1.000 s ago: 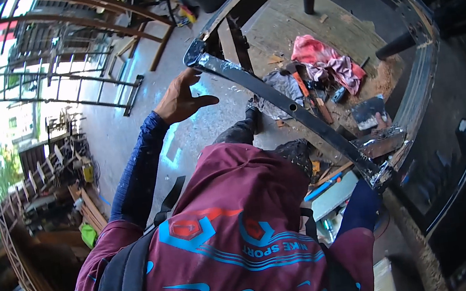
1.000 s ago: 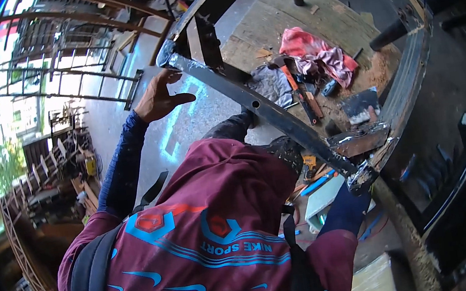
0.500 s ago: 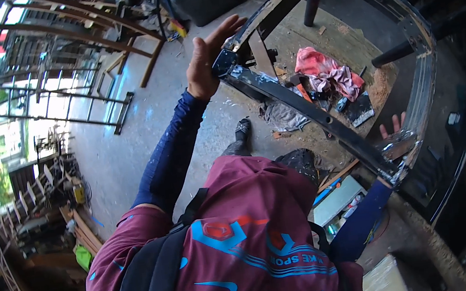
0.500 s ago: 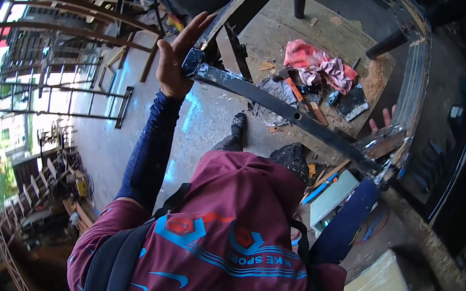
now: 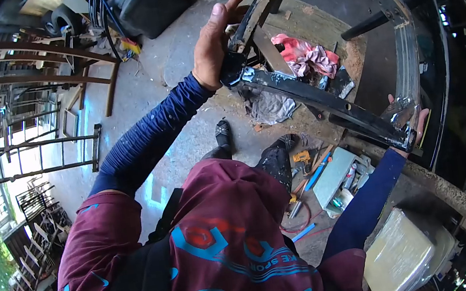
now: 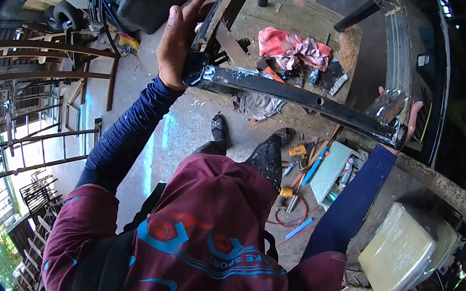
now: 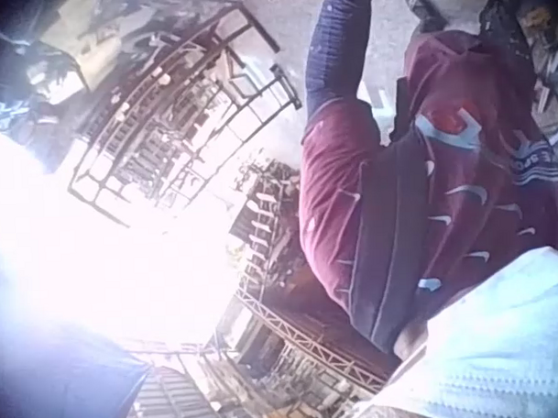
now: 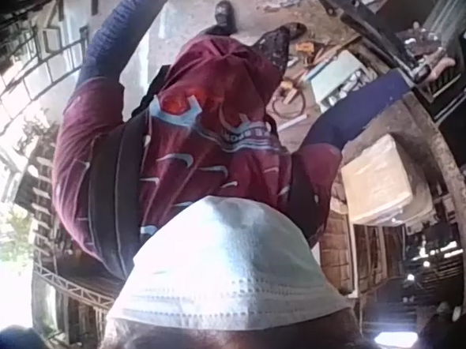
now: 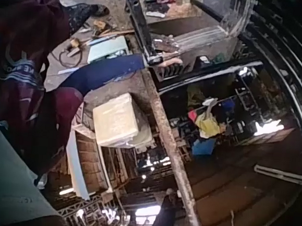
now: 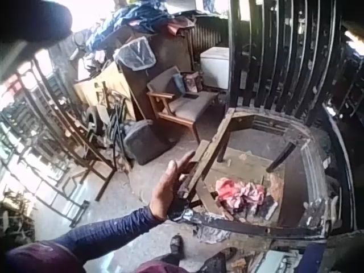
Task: Repairing a wooden chair frame by applying glue, scraping, and using a hammer and nail gun.
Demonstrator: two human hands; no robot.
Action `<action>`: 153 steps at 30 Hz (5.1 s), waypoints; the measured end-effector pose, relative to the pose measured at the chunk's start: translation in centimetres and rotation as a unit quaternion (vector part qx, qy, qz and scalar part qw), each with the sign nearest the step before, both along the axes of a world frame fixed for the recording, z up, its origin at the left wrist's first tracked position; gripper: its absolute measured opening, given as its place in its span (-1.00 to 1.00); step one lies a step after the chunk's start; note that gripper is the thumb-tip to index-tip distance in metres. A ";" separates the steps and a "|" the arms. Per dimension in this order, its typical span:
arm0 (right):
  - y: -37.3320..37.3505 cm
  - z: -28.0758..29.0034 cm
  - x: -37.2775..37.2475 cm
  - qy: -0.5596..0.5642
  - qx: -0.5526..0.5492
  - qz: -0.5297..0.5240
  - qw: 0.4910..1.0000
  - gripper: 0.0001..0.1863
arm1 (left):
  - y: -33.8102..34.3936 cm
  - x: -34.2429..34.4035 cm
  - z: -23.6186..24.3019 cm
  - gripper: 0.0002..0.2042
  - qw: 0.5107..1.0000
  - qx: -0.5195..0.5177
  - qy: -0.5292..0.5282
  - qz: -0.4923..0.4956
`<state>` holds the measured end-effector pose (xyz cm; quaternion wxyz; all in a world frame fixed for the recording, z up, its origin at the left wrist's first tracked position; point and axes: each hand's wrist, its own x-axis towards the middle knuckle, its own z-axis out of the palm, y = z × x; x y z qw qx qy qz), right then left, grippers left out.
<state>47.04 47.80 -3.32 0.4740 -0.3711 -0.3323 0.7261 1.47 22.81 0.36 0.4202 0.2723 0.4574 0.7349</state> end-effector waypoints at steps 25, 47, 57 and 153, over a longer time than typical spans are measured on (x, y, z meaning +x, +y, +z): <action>-0.3 -0.6 1.4 0.126 0.031 0.094 0.987 -0.04 | -3.0 2.4 -2.0 -0.23 0.968 0.022 0.190 0.163; 0.7 -1.9 1.5 0.047 0.038 -0.015 0.998 -0.12 | -2.3 4.2 -1.2 -0.29 0.908 0.013 0.258 0.331; 0.2 -1.7 0.6 0.057 -0.010 -0.099 0.993 -0.10 | -4.3 5.3 1.6 -0.16 0.932 -0.107 0.294 0.183; -19.8 -1.7 -8.7 -0.378 0.258 -0.290 0.841 -0.12 | -3.9 2.4 1.2 0.14 0.902 -0.094 0.403 0.123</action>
